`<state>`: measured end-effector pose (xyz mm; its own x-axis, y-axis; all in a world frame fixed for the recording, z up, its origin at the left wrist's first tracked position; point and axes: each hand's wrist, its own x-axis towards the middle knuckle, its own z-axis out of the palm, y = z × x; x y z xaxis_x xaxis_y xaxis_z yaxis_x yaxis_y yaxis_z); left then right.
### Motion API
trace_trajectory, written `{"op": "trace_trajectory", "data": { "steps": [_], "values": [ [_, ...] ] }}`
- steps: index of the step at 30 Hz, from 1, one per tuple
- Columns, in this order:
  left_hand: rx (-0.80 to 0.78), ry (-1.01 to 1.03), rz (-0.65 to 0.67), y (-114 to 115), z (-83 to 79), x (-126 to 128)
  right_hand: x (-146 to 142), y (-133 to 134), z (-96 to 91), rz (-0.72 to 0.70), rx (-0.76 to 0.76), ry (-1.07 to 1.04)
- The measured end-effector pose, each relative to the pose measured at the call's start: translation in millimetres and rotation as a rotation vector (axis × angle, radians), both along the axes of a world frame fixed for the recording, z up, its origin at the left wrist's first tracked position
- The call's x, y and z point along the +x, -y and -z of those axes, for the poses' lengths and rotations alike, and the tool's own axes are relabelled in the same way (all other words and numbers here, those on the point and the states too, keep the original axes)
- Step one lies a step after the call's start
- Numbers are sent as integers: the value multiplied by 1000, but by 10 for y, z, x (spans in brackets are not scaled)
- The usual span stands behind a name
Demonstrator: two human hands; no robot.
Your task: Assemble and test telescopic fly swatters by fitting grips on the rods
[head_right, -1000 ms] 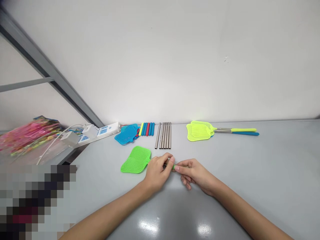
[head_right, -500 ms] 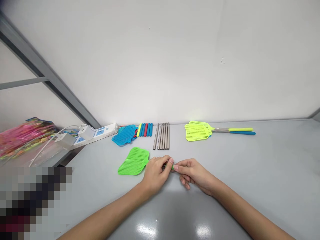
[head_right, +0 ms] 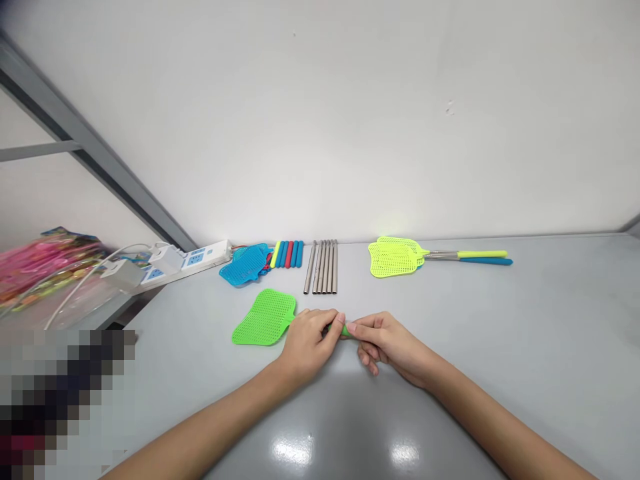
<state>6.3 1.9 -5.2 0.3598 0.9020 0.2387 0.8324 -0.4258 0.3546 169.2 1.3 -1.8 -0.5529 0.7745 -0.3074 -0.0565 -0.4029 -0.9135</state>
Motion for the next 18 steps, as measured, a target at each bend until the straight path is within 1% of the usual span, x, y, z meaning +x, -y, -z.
{"op": "trace_trajectory", "data": {
  "steps": [18],
  "values": [
    [-13,-55,28,-6,-14,-13,-17,7,6,15,-4,-26]
  ]
}}
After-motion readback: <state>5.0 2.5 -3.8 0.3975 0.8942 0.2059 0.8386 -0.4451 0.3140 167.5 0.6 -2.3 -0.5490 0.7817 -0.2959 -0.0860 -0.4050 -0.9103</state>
